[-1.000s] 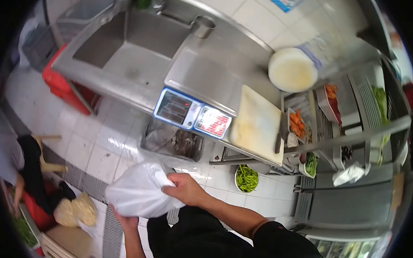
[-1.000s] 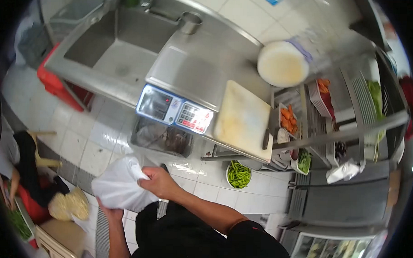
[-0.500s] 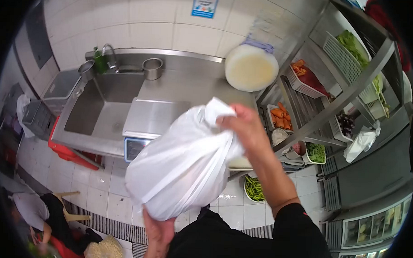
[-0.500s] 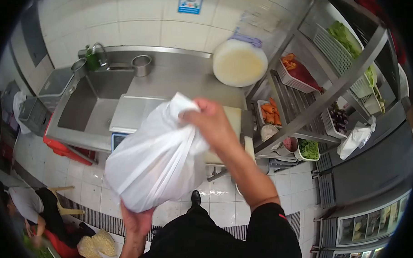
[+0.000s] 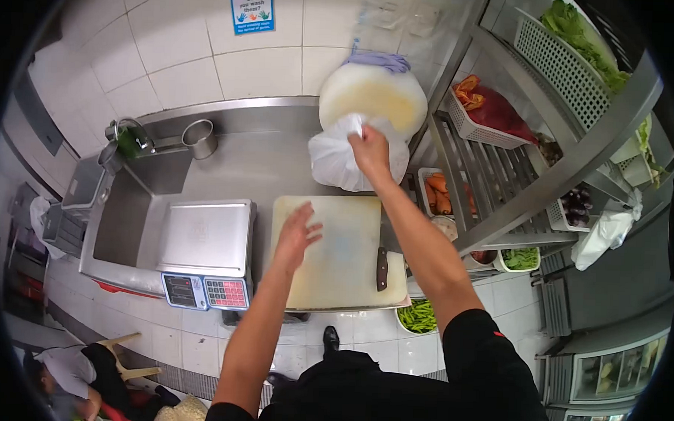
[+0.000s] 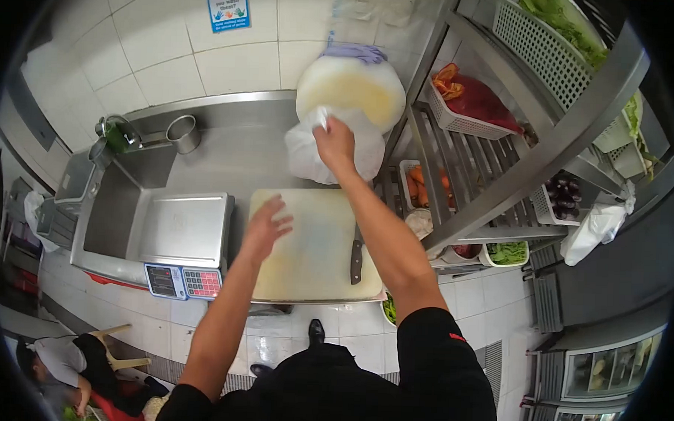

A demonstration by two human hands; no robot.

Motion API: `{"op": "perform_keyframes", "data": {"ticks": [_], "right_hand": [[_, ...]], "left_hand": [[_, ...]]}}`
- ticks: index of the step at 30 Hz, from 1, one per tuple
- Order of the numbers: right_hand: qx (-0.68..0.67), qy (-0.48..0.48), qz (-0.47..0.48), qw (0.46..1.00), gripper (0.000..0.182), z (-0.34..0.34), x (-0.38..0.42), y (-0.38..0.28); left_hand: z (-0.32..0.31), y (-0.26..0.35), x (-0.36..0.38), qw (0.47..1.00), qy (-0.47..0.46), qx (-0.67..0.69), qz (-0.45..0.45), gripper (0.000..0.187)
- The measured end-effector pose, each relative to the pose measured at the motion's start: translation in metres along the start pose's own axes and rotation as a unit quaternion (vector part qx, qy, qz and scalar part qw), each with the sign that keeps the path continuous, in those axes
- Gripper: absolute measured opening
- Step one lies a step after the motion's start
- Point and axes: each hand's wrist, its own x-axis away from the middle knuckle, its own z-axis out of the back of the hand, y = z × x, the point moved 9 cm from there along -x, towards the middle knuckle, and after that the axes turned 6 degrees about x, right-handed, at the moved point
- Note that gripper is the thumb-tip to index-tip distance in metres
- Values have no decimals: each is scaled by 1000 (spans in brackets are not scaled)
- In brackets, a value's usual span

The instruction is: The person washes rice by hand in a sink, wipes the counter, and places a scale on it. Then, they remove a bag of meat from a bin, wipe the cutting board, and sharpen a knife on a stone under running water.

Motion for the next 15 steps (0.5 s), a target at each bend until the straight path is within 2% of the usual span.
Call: {"op": "perform_keyframes", "data": {"ticks": [2,4,5,7,10,11,12,14,15], "right_hand": [[33,-5,-27,999,29,-7,14,64],[30,-64,-128,989,30,-17,27,135],[29,-61,-135,989,30,-15,28,139],[81,-66,11,994,29,-12,31,109],[73,-24,-12,997,30,26,41,91],[85,38,24,995,24,55,56,72],[94,50,14,994,24,70,75,75],[9,9,-126,992,25,97,131,110],[-4,32,-147,989,26,120,172,118]], "left_hand": [[6,-30,24,998,1,-57,35,56],[17,-66,56,991,9,-110,75,48],[23,-87,65,986,18,-130,100,44],[34,-125,82,977,35,-148,147,42],[30,-152,102,964,-18,-190,184,40],[31,-154,108,962,-36,-189,194,39],[34,-156,111,958,-52,-196,201,39],[46,-161,119,954,-76,-202,209,39],[51,-161,123,953,-92,-197,209,39]]}}
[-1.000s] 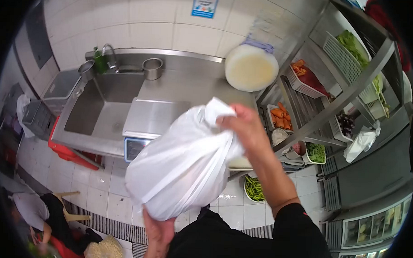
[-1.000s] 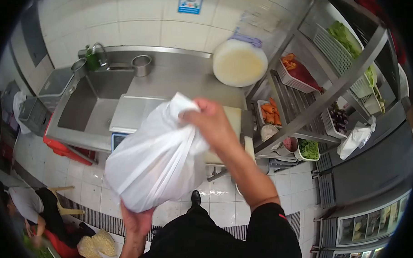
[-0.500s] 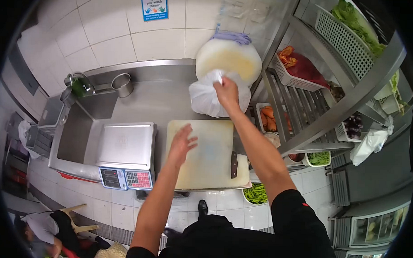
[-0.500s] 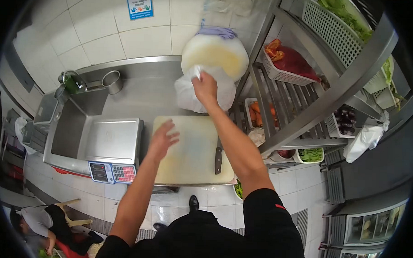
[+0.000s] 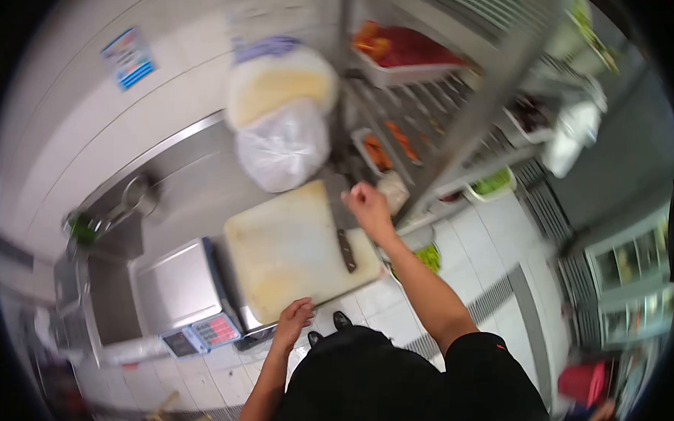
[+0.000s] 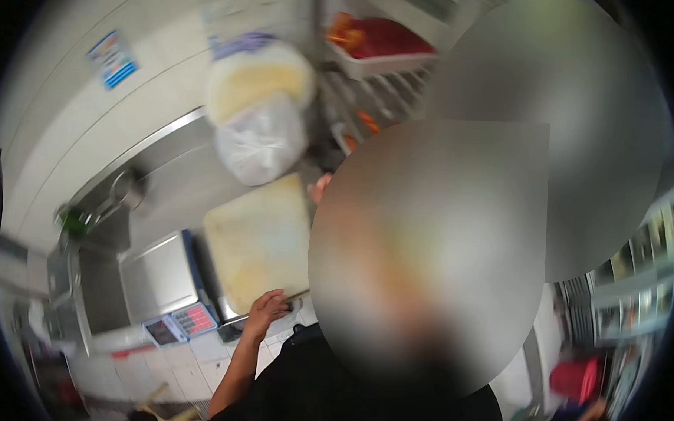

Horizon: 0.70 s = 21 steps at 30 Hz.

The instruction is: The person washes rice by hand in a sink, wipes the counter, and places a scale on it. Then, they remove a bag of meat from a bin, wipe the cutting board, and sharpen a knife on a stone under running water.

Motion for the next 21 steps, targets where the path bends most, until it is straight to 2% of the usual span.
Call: {"op": "perform_keyframes", "data": {"ticks": [1,3,5,6,7,8,9,10,11,12,13,15,17,19,20,21], "right_hand": [[-15,24,-20,999,27,24,41,15],[26,85,-95,992,26,63,134,80],[30,105,-252,962,28,91,254,166],[62,74,-368,925,30,104,324,205],[151,29,-445,882,25,120,389,220],[295,48,-394,869,24,131,463,259],[312,72,-477,818,40,139,546,288],[373,104,-427,817,49,144,623,312],[239,82,-607,753,40,142,706,345],[160,36,-716,679,31,140,750,346],[86,95,-770,626,19,151,744,289],[56,131,-765,628,18,149,758,297],[90,114,-728,670,25,155,735,319],[59,208,-659,720,29,156,718,378],[87,210,-618,753,25,169,686,386],[-63,284,-627,723,22,168,661,388]], "left_hand": [[-3,-4,5,999,-37,-18,18,39],[4,-3,15,999,-21,-34,27,37],[2,-9,22,996,-52,-60,45,37],[2,-12,22,994,-57,-75,51,37],[-1,-17,20,992,-74,-85,59,37],[-5,-22,18,988,-87,-104,67,37],[-8,-27,17,985,-98,-125,73,37],[-14,-29,14,980,-116,-144,74,38],[-21,-26,13,976,-127,-160,76,38],[-33,-20,14,972,-139,-178,71,38],[-44,-15,15,967,-148,-195,67,38],[-61,-9,16,960,-156,-221,66,38],[-74,-11,14,956,-149,-239,79,38],[-94,-15,10,945,-158,-271,91,36],[-106,-17,6,939,-164,-285,95,35],[-118,-18,3,934,-161,-301,103,35]]}}
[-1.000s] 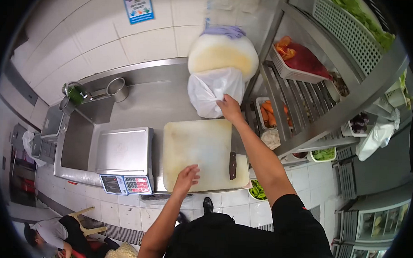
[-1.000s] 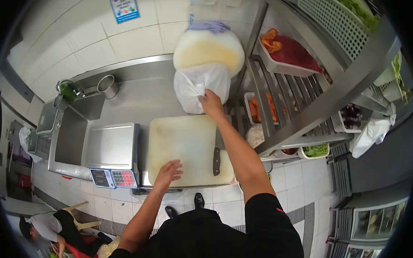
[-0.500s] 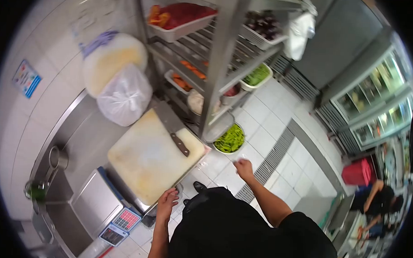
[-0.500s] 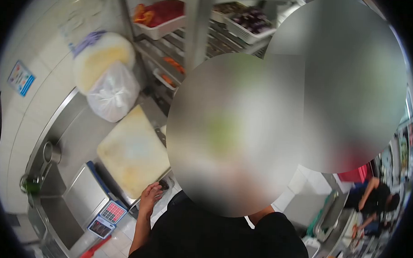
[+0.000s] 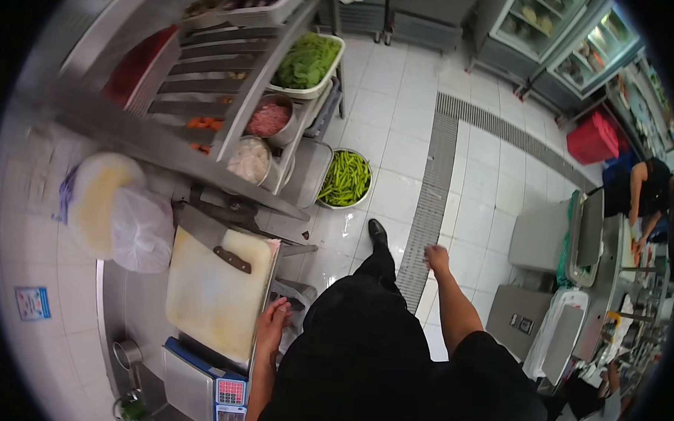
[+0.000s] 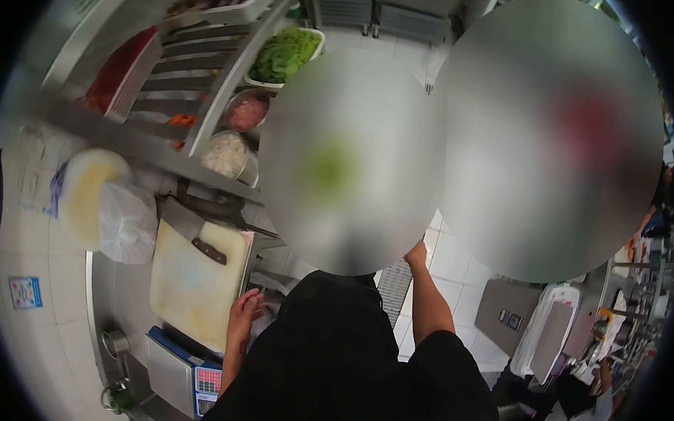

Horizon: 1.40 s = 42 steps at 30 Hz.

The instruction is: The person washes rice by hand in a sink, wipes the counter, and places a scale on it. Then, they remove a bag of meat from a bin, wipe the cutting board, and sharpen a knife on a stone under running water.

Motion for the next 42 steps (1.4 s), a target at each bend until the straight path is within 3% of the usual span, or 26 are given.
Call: {"op": "perform_keyframes", "data": {"ticks": [5,8,10,12,14,17,22,25,26,28,30,32,36,39,42], "right_hand": [[-96,-45,39,994,25,-32,-67,-93],[-158,-70,-21,985,24,-35,-117,-82],[-161,-67,-102,979,27,-17,-129,-74],[-186,-64,-141,970,26,0,-144,-50],[-98,-85,-177,976,26,23,-151,-35],[-81,-98,-216,968,24,51,-163,-17],[-116,-57,-197,972,25,82,-184,-47],[-139,-88,-160,973,24,86,-181,-85],[-137,-94,-140,976,24,87,-181,-103],[-119,-103,-148,976,23,90,-176,-108],[-104,-124,-159,974,23,85,-166,-90],[-84,-133,-179,971,24,84,-158,-47],[-4,-143,-290,946,25,100,-128,46],[44,-145,-332,931,25,104,-123,78],[74,-171,-325,927,25,87,-138,78]], "left_hand": [[-64,35,-67,997,-18,-60,48,36],[-108,62,-109,991,-11,-106,83,38],[-142,73,-138,959,-65,-260,94,42],[-153,75,-164,952,-65,-290,79,40],[-159,79,-185,945,-64,-315,55,39],[-161,90,-208,947,-23,-314,66,39],[-183,58,-246,971,1,-108,211,38],[-189,33,-310,969,62,2,239,35],[-193,30,-340,966,96,52,236,35],[-177,14,-411,963,85,214,143,40],[-138,-9,-491,911,46,407,54,40],[-120,9,-510,845,338,411,55,47],[-20,-48,-598,836,340,429,27,57],[-20,-32,-593,796,411,443,-22,49],[-25,-33,-577,767,462,444,6,42]]}}
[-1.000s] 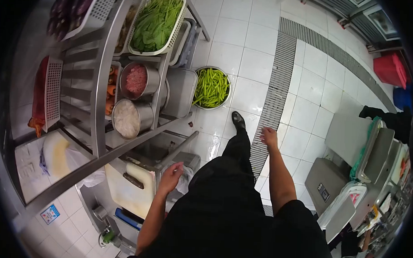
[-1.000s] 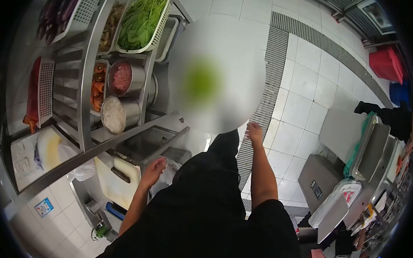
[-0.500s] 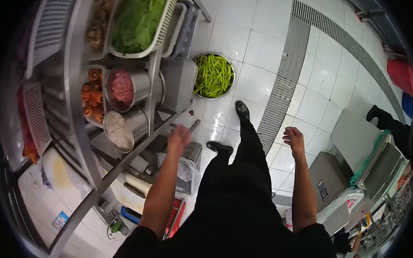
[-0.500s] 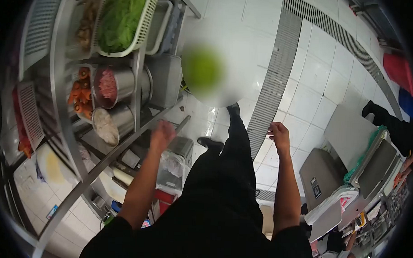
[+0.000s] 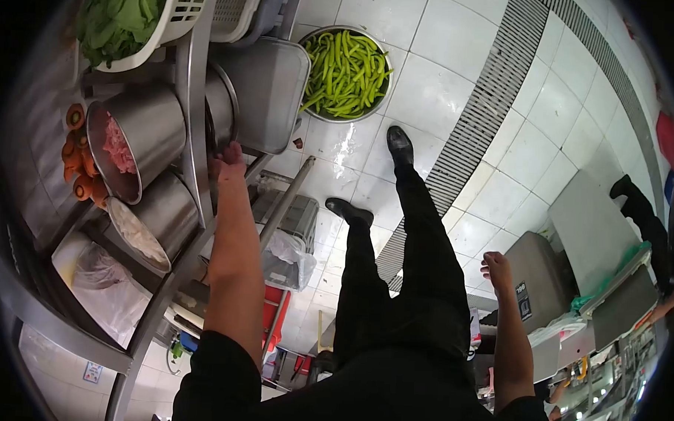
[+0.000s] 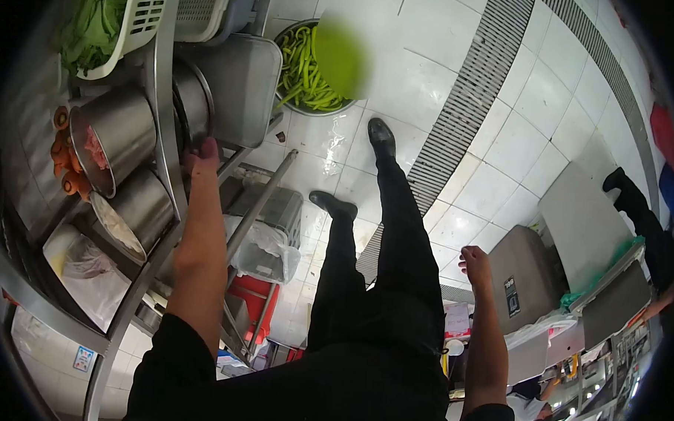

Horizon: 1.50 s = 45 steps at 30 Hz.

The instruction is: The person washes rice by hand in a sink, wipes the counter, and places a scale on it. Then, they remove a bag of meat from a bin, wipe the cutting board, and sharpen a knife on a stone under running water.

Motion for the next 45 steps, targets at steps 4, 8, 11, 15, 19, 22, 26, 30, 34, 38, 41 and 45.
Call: {"op": "perform_keyframes", "data": {"ticks": [4,8,11,15,19,22,26,30,34,38,41,45], "right_hand": [[14,-45,111,993,25,-38,-32,-100],[27,-70,260,963,24,-96,-38,-229],[-25,-133,302,944,25,-142,-5,-324],[-65,-161,381,908,28,-184,29,-417],[-20,-91,443,892,31,-199,57,-477],[-16,-9,505,863,45,-199,85,-509],[216,136,455,853,91,-195,122,-526],[249,180,436,846,72,-172,104,-530],[317,225,391,834,50,-118,113,-544],[312,213,427,822,43,-88,118,-562],[276,195,423,841,40,-81,105,-554],[221,109,398,884,37,-89,79,-525]], "left_hand": [[9,2,-21,998,-38,38,-12,43],[21,13,-19,943,-198,-199,-178,34],[18,5,23,933,-268,-193,-142,27],[45,-28,89,981,-184,42,46,27],[66,-29,110,978,-203,12,40,28],[69,-26,142,975,-215,8,59,36],[79,-21,168,961,-269,-36,45,30],[93,-25,192,975,-185,-123,26,18],[92,-38,205,969,-185,-161,41,21],[95,-49,209,956,-226,-180,53,23],[94,-50,222,950,-247,-182,60,12],[92,-42,236,945,-275,-168,61,7]]}}
